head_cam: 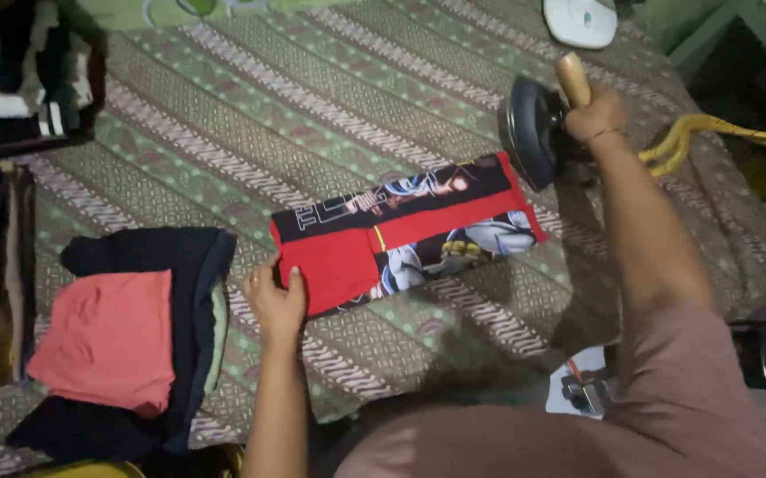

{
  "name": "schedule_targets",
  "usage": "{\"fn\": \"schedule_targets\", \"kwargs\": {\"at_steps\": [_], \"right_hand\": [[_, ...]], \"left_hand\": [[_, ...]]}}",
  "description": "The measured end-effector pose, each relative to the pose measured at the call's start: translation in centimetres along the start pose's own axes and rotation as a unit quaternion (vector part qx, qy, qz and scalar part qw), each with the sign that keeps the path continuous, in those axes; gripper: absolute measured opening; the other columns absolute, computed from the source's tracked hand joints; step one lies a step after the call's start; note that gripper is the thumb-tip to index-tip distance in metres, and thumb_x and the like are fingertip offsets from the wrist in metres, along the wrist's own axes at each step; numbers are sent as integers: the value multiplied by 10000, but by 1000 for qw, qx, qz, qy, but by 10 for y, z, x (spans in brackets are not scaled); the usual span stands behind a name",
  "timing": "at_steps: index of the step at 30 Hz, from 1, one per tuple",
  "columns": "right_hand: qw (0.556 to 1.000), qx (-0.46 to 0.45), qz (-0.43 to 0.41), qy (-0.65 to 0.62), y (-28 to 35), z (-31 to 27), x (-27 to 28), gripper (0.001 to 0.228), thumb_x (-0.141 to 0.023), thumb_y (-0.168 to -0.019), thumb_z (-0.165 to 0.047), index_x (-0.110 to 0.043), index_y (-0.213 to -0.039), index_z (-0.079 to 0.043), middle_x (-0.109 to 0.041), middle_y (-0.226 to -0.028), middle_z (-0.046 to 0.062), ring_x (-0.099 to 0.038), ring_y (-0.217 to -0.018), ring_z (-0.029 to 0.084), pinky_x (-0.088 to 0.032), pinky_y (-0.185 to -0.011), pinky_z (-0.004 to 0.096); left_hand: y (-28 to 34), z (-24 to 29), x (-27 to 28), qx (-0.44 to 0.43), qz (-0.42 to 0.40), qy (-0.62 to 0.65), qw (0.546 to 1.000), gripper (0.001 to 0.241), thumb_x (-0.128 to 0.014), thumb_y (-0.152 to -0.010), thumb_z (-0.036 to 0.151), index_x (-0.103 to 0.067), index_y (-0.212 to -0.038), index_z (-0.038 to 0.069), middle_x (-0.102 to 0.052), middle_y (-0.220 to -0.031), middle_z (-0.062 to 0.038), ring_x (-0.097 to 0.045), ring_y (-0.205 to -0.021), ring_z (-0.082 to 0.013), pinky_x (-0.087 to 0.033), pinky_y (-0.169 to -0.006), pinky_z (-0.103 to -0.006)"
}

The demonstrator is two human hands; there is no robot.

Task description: The person irons a red Batman t-shirt on a patterned bedspread. They smooth the fabric, use a traditional iron to press the shirt, and then fold it neatly before placing it on a stack of other clothes.

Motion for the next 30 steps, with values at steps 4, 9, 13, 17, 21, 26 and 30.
{"fn": "schedule_targets", "kwargs": {"at_steps": [4, 9, 13, 17, 21, 26, 30], "right_hand": [[994, 88, -39, 43, 37, -79, 21, 464, -741, -786, -184, -775, -1248, -219, -772, -1028, 89, -715, -1036, 346, -566, -870, 470], [931, 227, -264, 114, 123, -233, 17, 367, -629, -872, -176, -730, -1216, -253, -778, -1083, 118, -721, -1103, 353, -573, -959, 488], [906, 293, -283, 113, 145, -268, 0, 323, -539, -904, -130, -734, -1144, -224, -789, -1025, 151, -743, -1049, 373, -596, -898, 505], [905, 303, -264, 140, 135, -251, -17, 293, -573, -891, -173, -702, -1148, -230, -788, -1023, 132, -750, -1036, 359, -600, -899, 487], [914, 255, -277, 150, 129, -245, -23, 320, -576, -909, -199, -690, -1206, -238, -784, -1072, 131, -736, -1082, 359, -587, -935, 486], [930, 226, -241, 163, 103, -227, -54, 375, -606, -879, -224, -704, -1236, -288, -792, -1039, 102, -754, -1048, 336, -600, -895, 479], [936, 208, -236, 158, 97, -228, -54, 445, -616, -856, -209, -717, -1281, -295, -792, -1069, 123, -735, -1085, 351, -585, -938, 490]], "left_hand": [[2, 13, 6, -6, -1, -4, 1000, 402, -818, -796, 135, -717, -1183, 97, -703, -1071, -146, -651, -1047, -370, -432, -1005, -475], [2, 21, 9, 9, -6, -11, 1000, 417, -799, -809, 107, -704, -1215, 85, -701, -1096, -181, -633, -1079, -406, -417, -1024, -503], [1, 13, 7, 9, -4, -30, 999, 421, -806, -809, 120, -704, -1218, 101, -698, -1114, -153, -625, -1090, -384, -418, -1039, -483], [5, 22, 9, -4, -3, -18, 1000, 382, -790, -843, 118, -709, -1215, 88, -709, -1089, -173, -646, -1045, -402, -426, -981, -485], [7, 28, 15, -6, 3, -14, 1000, 378, -791, -831, 105, -705, -1197, 67, -712, -1077, -183, -653, -1037, -397, -434, -976, -482], [6, 27, 15, 6, 6, -11, 1000, 376, -789, -814, 105, -708, -1178, 58, -710, -1060, -190, -648, -1030, -409, -435, -977, -494], [5, 27, 15, 19, 19, -7, 1000, 405, -794, -786, 126, -708, -1179, 77, -699, -1031, -171, -635, -1002, -401, -452, -950, -493]]}}
Point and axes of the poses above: each hand's wrist, its own y-axis away from the middle knuckle, its own x-axis out of the back of the hand, z = x × y, the point moved 7 cm from there along -y, towards the middle knuckle
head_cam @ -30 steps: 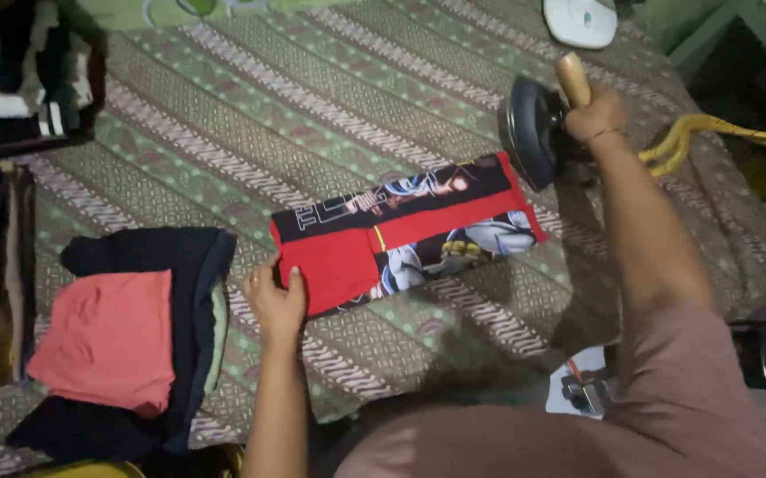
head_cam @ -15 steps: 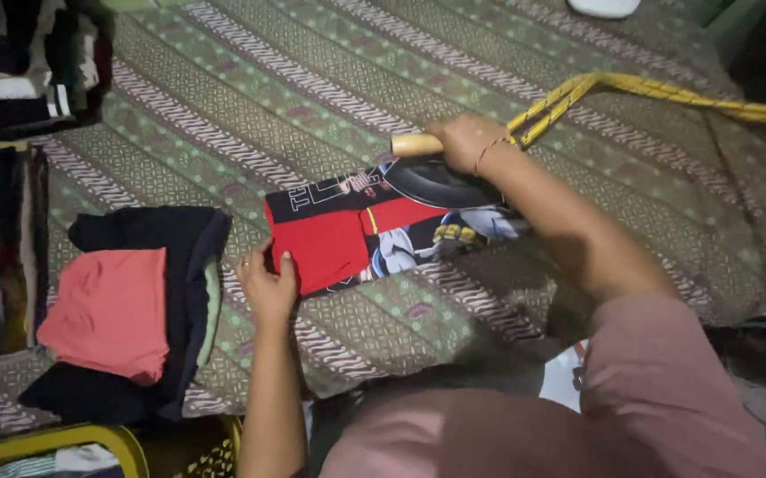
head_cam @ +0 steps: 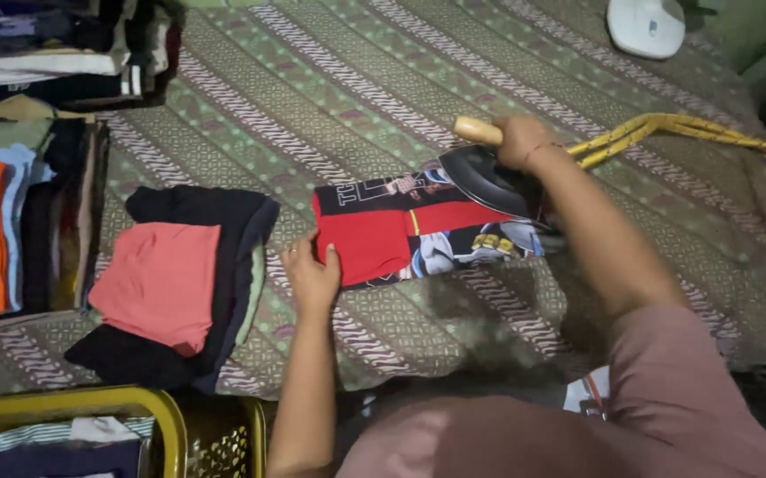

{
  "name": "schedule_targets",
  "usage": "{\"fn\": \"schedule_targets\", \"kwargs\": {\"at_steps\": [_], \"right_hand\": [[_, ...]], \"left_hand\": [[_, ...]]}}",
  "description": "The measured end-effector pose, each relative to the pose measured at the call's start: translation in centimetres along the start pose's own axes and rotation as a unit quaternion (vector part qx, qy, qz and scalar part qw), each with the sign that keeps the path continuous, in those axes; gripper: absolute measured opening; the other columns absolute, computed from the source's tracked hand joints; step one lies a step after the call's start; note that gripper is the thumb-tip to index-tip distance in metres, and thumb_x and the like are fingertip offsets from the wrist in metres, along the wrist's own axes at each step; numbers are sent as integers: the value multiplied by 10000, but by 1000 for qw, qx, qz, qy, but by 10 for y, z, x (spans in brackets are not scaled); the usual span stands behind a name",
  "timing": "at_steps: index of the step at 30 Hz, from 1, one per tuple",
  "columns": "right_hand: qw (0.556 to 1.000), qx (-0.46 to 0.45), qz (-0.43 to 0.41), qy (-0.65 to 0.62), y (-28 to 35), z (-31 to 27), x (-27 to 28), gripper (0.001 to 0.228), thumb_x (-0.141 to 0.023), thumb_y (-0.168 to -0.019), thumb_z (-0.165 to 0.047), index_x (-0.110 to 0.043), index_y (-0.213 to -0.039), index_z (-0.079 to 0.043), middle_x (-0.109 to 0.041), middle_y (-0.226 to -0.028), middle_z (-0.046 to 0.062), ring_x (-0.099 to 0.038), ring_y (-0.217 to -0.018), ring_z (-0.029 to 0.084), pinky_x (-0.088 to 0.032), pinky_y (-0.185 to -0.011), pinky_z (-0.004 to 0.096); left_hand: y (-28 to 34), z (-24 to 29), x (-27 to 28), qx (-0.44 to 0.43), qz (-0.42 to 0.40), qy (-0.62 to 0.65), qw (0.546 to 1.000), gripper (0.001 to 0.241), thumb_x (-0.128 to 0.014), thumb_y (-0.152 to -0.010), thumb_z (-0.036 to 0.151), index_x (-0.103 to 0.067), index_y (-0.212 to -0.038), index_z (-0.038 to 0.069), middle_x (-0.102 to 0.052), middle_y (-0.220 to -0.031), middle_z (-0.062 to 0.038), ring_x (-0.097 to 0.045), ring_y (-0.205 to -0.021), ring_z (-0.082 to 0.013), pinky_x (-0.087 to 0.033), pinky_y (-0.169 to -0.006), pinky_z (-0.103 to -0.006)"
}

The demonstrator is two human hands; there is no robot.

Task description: The person irons a red Batman t-shirt on a patterned bedspread. They smooth the fabric, use a traditional iron to press the shirt, and then fold it neatly before placing it on a stack of other clothes.

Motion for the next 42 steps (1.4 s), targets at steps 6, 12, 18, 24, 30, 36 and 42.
{"fn": "schedule_targets", "kwargs": {"at_steps": [6, 12, 18, 24, 30, 36, 42], "right_hand": [[1000, 22, 19, -8, 18, -51, 14, 509, -661, -832, -145, -708, -1328, -250, -785, -1069, 183, -730, -1084, 397, -584, -960, 508], [990, 134, -38, 11, 29, -183, 43, 453, -624, -863, -179, -705, -1289, -307, -785, -1023, 137, -744, -1051, 347, -607, -915, 482], [977, 210, 1, 31, -18, -260, 22, 307, -624, -863, -168, -767, -1129, -226, -796, -945, 119, -770, -970, 325, -632, -817, 466], [971, 238, 1, 0, -7, -276, 40, 293, -584, -916, -147, -749, -1123, -273, -797, -969, 97, -766, -997, 313, -620, -841, 463], [966, 256, 19, -26, -30, -271, 9, 251, -629, -885, -183, -717, -1094, -292, -782, -946, 76, -758, -998, 325, -621, -846, 483], [978, 210, 0, 10, 5, -260, 31, 236, -597, -863, -202, -776, -1006, -256, -794, -906, 84, -771, -959, 317, -626, -820, 487], [972, 228, -10, 58, 79, -270, 18, 201, -645, -871, -220, -776, -1021, -245, -788, -894, 63, -783, -913, 283, -639, -782, 460]], "left_hand": [[-2, -12, -5, 4, 25, 20, 999, 438, -806, -742, 185, -663, -1147, 101, -681, -1043, -129, -647, -1012, -372, -463, -942, -492], [-5, -1, 4, 25, 32, 44, 998, 446, -803, -702, 128, -604, -1099, 92, -627, -1073, -140, -600, -1054, -398, -446, -960, -497], [-10, 13, 8, -14, 47, 44, 998, 453, -815, -672, 97, -571, -1053, 82, -606, -1086, -131, -594, -1073, -375, -444, -954, -484], [-7, 9, 5, -3, 33, 28, 999, 492, -825, -660, 107, -573, -1082, 71, -592, -1069, -179, -585, -1040, -431, -443, -940, -530], [16, 18, 33, 61, 16, -22, 998, 457, -865, -673, 188, -617, -1034, 58, -605, -957, -202, -608, -932, -470, -468, -842, -561], [58, 28, 54, 47, -27, -27, 998, 253, -835, -759, 226, -668, -918, 123, -656, -830, -110, -648, -851, -394, -493, -798, -493], [57, 18, 54, 29, 17, 13, 999, 145, -780, -795, 129, -661, -878, 129, -650, -761, -95, -644, -785, -376, -499, -760, -480]]}}
Point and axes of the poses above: each hand's wrist, its own y-axis away from the middle knuckle, its own x-axis out of the back of the hand, z = x × y, the point moved 7 cm from there along -y, towards the middle knuckle
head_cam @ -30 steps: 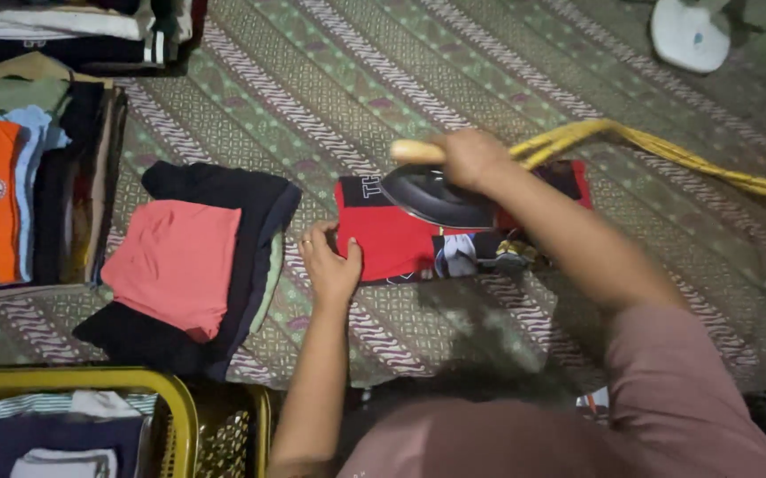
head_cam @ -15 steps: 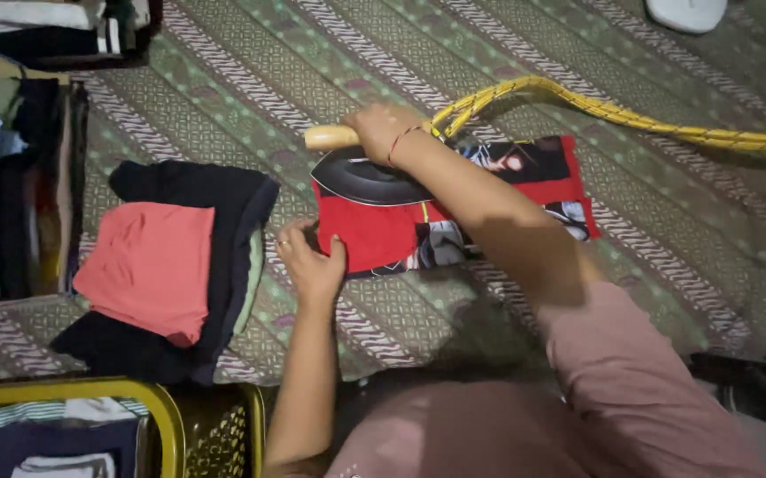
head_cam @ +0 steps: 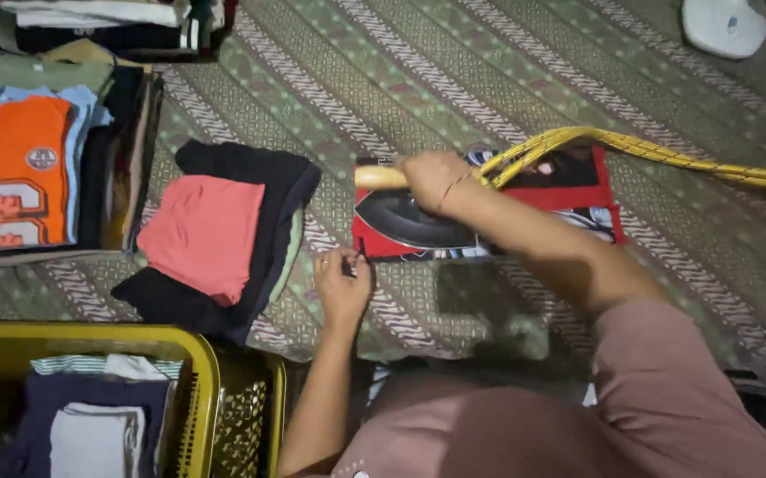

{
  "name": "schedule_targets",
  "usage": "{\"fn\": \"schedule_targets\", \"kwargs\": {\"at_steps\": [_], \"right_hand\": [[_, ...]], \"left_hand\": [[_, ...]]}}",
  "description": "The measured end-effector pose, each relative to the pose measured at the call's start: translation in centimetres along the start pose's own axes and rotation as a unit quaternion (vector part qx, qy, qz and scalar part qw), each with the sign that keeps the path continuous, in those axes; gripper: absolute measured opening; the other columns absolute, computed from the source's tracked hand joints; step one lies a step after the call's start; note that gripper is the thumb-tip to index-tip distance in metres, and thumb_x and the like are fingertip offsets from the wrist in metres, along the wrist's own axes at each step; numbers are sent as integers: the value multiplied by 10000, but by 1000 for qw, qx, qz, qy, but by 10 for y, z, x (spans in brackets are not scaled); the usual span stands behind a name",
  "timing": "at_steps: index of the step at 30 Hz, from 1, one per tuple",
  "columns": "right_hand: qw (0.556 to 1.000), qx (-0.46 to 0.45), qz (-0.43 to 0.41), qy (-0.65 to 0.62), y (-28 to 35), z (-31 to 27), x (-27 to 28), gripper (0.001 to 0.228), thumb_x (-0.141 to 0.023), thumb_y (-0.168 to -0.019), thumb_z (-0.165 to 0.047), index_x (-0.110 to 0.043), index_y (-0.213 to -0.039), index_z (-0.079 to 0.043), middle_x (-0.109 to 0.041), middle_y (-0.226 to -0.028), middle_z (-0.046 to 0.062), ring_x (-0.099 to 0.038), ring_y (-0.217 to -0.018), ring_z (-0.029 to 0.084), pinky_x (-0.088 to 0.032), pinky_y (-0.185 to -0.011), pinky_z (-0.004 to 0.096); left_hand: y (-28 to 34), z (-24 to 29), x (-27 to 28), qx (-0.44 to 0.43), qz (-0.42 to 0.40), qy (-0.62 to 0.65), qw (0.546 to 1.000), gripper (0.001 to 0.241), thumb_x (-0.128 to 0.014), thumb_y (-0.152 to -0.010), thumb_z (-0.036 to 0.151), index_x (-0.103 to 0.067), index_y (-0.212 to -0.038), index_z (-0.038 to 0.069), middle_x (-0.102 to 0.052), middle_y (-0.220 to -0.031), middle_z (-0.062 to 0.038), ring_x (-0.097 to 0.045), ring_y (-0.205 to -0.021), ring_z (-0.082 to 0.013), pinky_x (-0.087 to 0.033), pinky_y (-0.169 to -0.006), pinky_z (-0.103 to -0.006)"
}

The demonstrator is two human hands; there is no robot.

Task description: The person irons a red Batman t-shirt on a patterned bedspread. They smooth the fabric, use a traditional iron to press the shirt, and then fold it neatly before placing it on a stack of other clothes.

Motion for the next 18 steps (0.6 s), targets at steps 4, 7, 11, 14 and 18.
{"fn": "schedule_targets", "kwargs": {"at_steps": [4, 7, 11, 14, 18], "right_hand": [[993, -10, 114, 26, 18, -21, 10, 150, -669, -898, -204, -790, -978, -244, -790, -816, 51, -790, -831, 246, -634, -739, 391], [996, -25, 66, -57, -9, -14, 2, 169, -628, -914, -209, -769, -1007, -210, -786, -881, 82, -780, -893, 304, -632, -751, 459], [997, -16, 44, -59, -11, -17, 7, 207, -631, -888, -183, -781, -1020, -239, -793, -905, 100, -774, -936, 331, -630, -777, 488], [999, 15, 16, -47, 14, -23, 8, 235, -627, -874, -174, -779, -1040, -242, -795, -930, 103, -772, -963, 333, -623, -814, 475], [997, 75, -6, -3, 52, -31, 13, 240, -600, -914, -169, -747, -1088, -244, -799, -980, 97, -768, -995, 320, -613, -876, 464]], "left_hand": [[8, -8, 5, 13, 50, 27, 998, 144, -765, -780, 81, -662, -870, 127, -655, -767, -89, -639, -784, -369, -498, -772, -452], [4, 1, 12, 5, 65, 25, 998, 162, -764, -767, 47, -657, -880, 93, -672, -800, -127, -640, -801, -403, -496, -765, -479], [6, -10, 13, 32, 93, 51, 994, 172, -738, -796, 44, -664, -943, 95, -667, -815, -127, -647, -817, -395, -500, -781, -460], [10, -15, 21, 52, 128, 71, 988, 178, -713, -845, 59, -666, -1010, 107, -675, -884, -114, -654, -872, -374, -511, -819, -436], [8, -3, 33, 49, 154, 103, 981, 167, -673, -920, 67, -645, -1084, 82, -649, -974, -144, -643, -951, -395, -509, -879, -449]]}}
Point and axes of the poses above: each hand's wrist, its own y-axis away from the middle knuckle, its own x-axis out of the back of the hand, z = x × y, the point moved 7 cm from there along -y, towards the middle knuckle
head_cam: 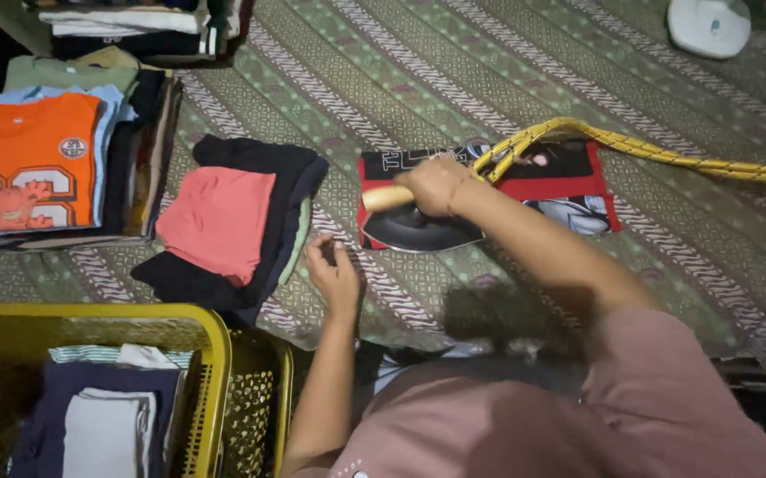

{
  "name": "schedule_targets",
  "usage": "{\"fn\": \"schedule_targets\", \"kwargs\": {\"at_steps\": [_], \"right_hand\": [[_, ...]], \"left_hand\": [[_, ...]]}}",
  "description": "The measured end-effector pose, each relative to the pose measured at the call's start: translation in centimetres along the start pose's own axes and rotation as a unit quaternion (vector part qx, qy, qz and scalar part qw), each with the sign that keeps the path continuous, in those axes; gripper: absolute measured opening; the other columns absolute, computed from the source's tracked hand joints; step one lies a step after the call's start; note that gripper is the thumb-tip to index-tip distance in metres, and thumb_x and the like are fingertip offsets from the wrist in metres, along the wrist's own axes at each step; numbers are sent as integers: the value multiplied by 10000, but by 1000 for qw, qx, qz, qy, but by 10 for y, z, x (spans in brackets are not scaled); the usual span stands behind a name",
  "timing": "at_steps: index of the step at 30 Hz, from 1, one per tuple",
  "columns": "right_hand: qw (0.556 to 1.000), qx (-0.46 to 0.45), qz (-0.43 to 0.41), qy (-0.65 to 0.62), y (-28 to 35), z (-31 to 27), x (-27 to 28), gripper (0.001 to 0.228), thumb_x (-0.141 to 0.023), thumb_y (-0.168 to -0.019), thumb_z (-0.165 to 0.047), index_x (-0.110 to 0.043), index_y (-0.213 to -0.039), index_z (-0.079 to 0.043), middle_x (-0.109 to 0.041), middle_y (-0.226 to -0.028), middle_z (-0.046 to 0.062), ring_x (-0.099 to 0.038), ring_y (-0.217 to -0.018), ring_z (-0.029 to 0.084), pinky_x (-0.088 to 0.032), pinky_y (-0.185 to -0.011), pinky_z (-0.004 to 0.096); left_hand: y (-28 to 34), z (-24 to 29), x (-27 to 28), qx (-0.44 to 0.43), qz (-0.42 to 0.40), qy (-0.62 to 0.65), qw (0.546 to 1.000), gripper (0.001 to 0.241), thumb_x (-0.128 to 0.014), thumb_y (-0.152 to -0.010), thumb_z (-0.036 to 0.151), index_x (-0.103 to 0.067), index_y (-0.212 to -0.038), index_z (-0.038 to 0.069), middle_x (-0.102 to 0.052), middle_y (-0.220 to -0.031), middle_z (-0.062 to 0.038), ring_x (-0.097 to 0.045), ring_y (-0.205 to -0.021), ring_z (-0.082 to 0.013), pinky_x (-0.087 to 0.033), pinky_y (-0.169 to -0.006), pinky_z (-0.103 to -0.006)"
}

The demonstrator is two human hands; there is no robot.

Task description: The person irons a red Batman t-shirt on a patterned bedspread. They smooth the fabric, use a traditional iron to press the shirt, and then fold it neatly before placing it on a stack of other clothes.

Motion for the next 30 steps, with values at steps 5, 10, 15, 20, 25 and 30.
{"fn": "schedule_targets", "kwargs": {"at_steps": [5, 10, 15, 20, 25, 30], "right_hand": [[998, -40, 6, -46, -8, 4, 1, 214, -582, -922, -187, -725, -1078, -219, -794, -965, 87, -763, -1001, 317, -605, -877, 491], [989, -116, 71, -60, -64, 34, -29, 221, -585, -919, -195, -749, -1057, -248, -781, -883, 74, -776, -909, 299, -630, -758, 469], [997, -66, -17, -33, -15, -3, 14, 295, -568, -943, -161, -737, -1170, -246, -798, -1004, 126, -758, -1031, 354, -609, -872, 502], [1000, -3, -17, -10, 13, -7, 5, 254, -591, -911, -172, -738, -1106, -241, -797, -992, 120, -763, -1014, 339, -616, -875, 485], [999, -16, 14, -31, 9, -10, 11, 256, -556, -939, -179, -709, -1135, -242, -791, -997, 97, -760, -1021, 308, -615, -877, 478], [981, -147, 82, -99, -59, 22, -27, 234, -534, -956, -180, -756, -1030, -193, -780, -918, 82, -770, -939, 311, -630, -788, 497]], "left_hand": [[-2, 0, 0, -18, 3, 9, 1000, 147, -641, -965, 91, -628, -1111, 74, -611, -1058, -130, -619, -1034, -379, -480, -951, -452], [-1, 5, 3, -25, 1, 9, 1000, 156, -616, -986, 105, -623, -1140, 79, -597, -1106, -115, -596, -1091, -355, -443, -1005, -446], [1, -7, 1, -28, -10, 21, 999, 155, -565, -1017, 96, -600, -1160, 44, -573, -1105, -172, -576, -1099, -402, -425, -1011, -472], [0, -8, 0, 6, -8, 54, 998, 170, -549, -1025, 113, -607, -1176, 61, -584, -1145, -142, -578, -1140, -358, -412, -1054, -443], [-2, -11, -4, 32, -17, 96, 995, 180, -495, -1046, 132, -598, -1160, 38, -586, -1140, -165, -577, -1145, -359, -401, -1069, -460], [1, -12, 0, 46, -37, 92, 994, 204, -472, -1048, 127, -585, -1192, 38, -600, -1182, -165, -573, -1198, -344, -382, -1106, -451]]}}
Point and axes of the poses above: each hand's wrist, its own y-axis away from the middle knuckle, its own x-axis out of the back of the hand, z = x × y, the point moved 7 cm from there along -y, towards the middle knuckle
